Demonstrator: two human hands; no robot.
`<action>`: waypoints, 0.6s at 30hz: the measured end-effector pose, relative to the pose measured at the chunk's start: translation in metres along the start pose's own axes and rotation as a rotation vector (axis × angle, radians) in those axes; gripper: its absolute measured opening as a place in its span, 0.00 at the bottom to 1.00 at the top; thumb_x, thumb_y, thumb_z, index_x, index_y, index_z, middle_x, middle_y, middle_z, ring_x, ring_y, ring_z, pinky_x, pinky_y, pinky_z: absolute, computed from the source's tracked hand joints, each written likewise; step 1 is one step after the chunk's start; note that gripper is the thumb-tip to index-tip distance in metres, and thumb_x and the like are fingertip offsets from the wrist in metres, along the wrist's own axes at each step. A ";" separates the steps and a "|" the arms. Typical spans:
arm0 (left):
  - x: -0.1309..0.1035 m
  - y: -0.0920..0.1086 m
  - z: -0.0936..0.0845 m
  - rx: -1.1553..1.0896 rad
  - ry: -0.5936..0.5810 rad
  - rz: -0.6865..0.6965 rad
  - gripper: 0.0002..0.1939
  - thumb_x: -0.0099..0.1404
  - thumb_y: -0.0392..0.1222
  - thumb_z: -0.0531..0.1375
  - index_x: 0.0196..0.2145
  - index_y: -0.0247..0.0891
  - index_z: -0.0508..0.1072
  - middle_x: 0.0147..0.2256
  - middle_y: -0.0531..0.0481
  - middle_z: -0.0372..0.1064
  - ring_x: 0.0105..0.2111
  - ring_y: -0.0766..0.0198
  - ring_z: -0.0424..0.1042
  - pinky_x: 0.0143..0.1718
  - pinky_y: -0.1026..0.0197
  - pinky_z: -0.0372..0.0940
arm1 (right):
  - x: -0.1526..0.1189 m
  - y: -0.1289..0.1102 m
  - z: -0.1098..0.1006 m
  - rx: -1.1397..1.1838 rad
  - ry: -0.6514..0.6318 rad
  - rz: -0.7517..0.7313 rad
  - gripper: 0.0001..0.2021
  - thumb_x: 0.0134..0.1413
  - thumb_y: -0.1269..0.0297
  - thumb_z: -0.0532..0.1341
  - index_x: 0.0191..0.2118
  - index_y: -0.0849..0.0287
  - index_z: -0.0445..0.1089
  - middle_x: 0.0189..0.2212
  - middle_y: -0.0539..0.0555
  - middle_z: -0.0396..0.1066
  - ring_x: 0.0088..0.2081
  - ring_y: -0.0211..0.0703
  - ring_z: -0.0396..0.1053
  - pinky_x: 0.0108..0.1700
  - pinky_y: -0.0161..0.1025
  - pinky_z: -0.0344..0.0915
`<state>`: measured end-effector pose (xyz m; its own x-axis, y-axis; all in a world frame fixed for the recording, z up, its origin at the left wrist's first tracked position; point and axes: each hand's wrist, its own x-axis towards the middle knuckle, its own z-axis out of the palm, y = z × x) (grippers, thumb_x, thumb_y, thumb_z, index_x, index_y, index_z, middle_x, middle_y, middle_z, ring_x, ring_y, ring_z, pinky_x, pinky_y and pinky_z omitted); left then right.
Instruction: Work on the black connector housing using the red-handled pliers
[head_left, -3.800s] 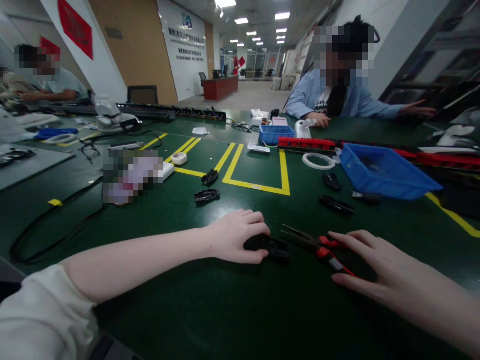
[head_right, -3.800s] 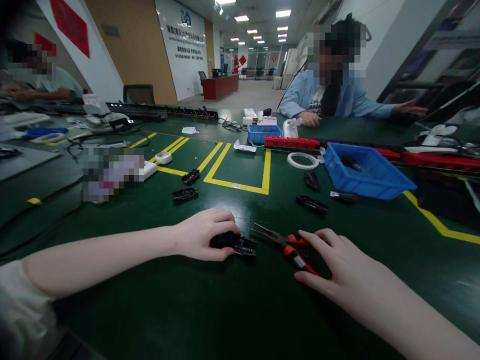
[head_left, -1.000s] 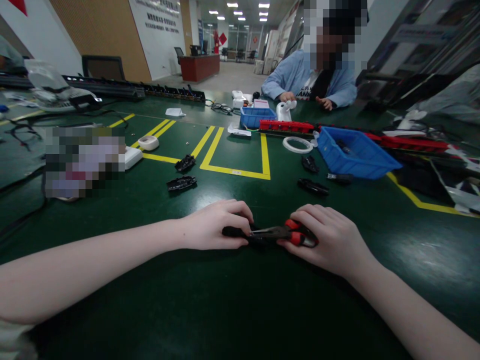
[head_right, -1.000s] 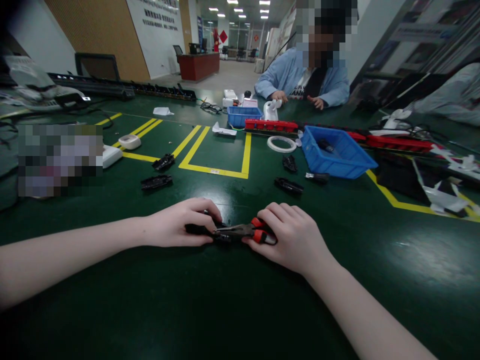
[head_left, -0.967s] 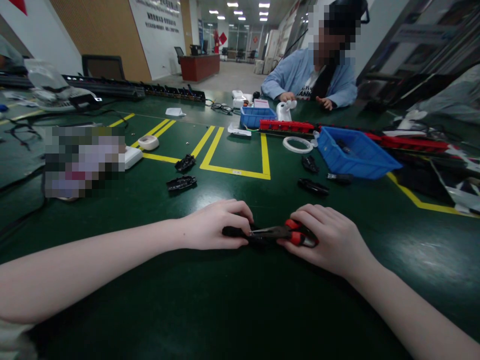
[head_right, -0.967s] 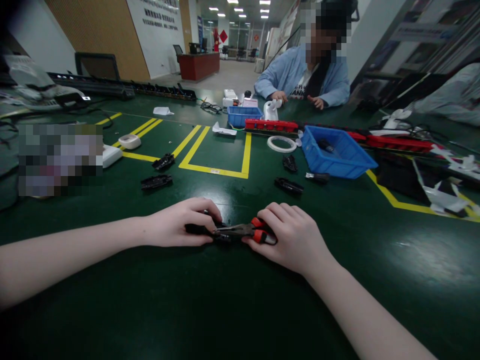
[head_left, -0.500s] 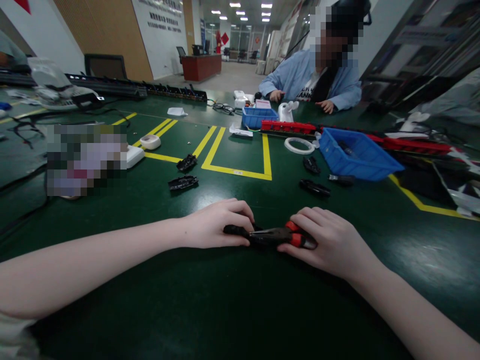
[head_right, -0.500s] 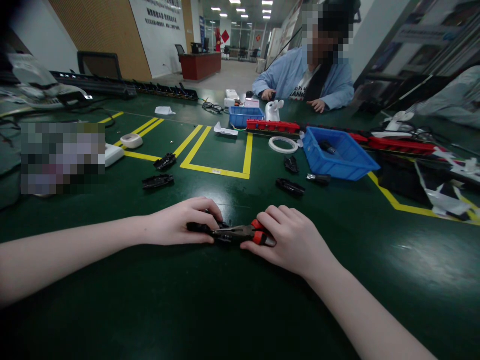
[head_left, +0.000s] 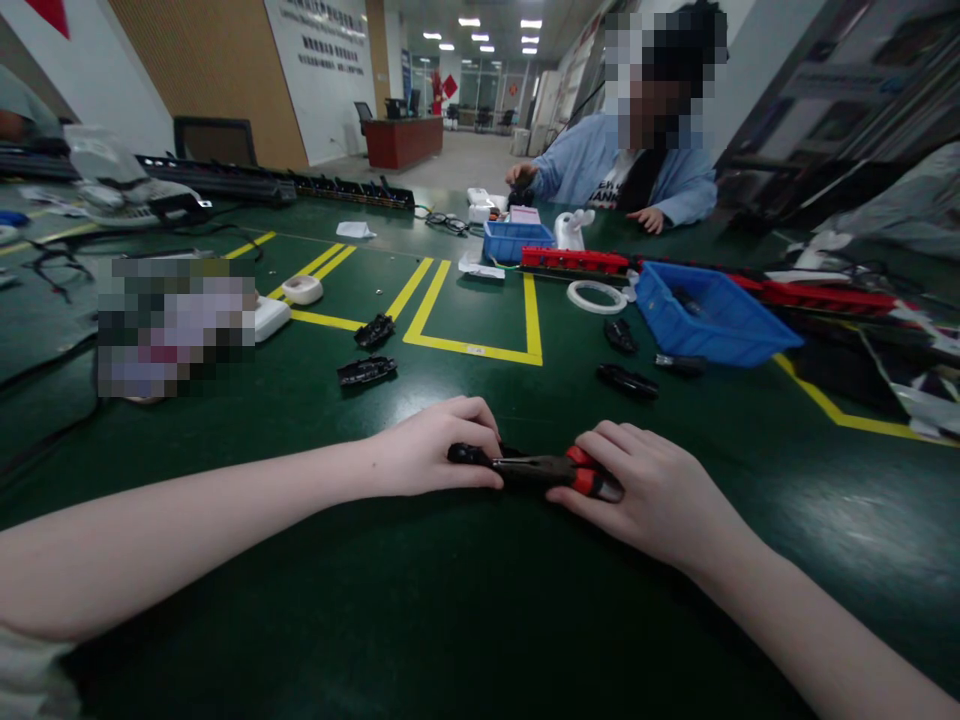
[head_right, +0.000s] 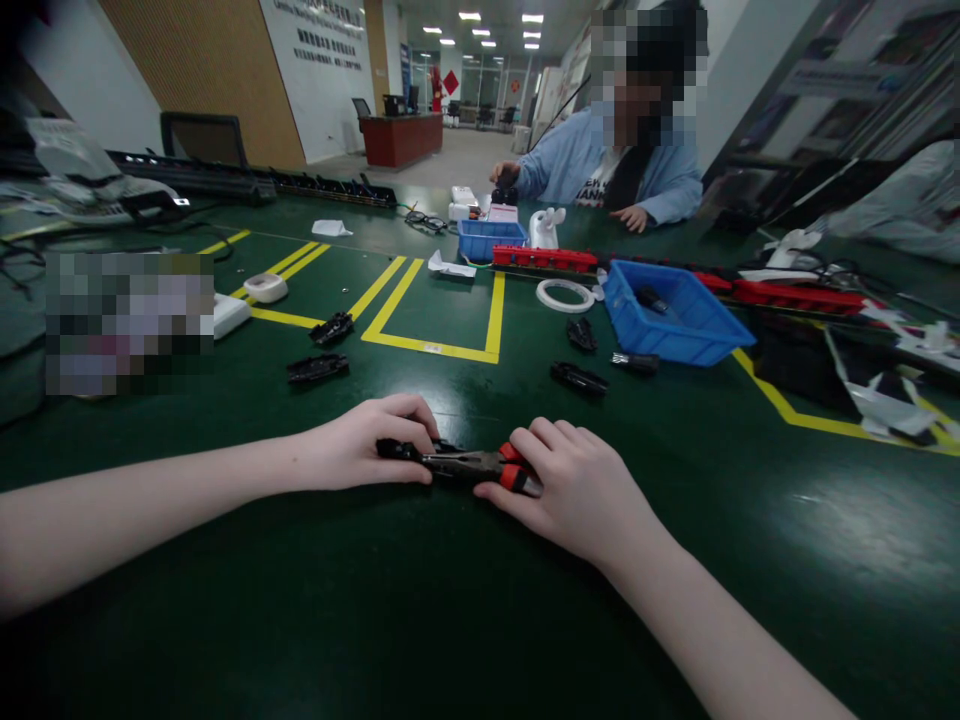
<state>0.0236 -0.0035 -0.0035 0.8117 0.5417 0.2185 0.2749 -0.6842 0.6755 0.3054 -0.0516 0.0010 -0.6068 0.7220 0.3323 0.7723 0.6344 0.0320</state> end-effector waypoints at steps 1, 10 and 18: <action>0.000 0.001 0.000 -0.006 0.001 -0.014 0.06 0.69 0.41 0.64 0.37 0.36 0.77 0.45 0.47 0.68 0.45 0.58 0.70 0.46 0.57 0.65 | 0.000 0.000 0.000 0.000 -0.003 0.002 0.21 0.61 0.43 0.59 0.37 0.59 0.71 0.32 0.57 0.73 0.30 0.45 0.70 0.31 0.40 0.65; 0.000 0.005 0.001 0.035 0.000 -0.017 0.05 0.70 0.39 0.62 0.38 0.35 0.76 0.44 0.46 0.68 0.45 0.58 0.69 0.47 0.56 0.64 | 0.000 -0.001 0.000 -0.002 0.003 0.012 0.19 0.61 0.45 0.60 0.36 0.59 0.70 0.31 0.56 0.72 0.30 0.44 0.70 0.30 0.40 0.64; -0.001 0.004 0.002 0.063 0.004 0.011 0.04 0.70 0.37 0.60 0.39 0.35 0.75 0.44 0.46 0.68 0.45 0.58 0.69 0.47 0.56 0.64 | 0.001 -0.001 -0.002 -0.005 -0.020 0.026 0.17 0.61 0.47 0.60 0.36 0.58 0.70 0.31 0.55 0.72 0.30 0.44 0.69 0.30 0.40 0.65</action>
<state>0.0247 -0.0079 -0.0019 0.8127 0.5359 0.2289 0.2980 -0.7198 0.6270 0.3041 -0.0525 0.0032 -0.5903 0.7436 0.3140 0.7887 0.6141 0.0285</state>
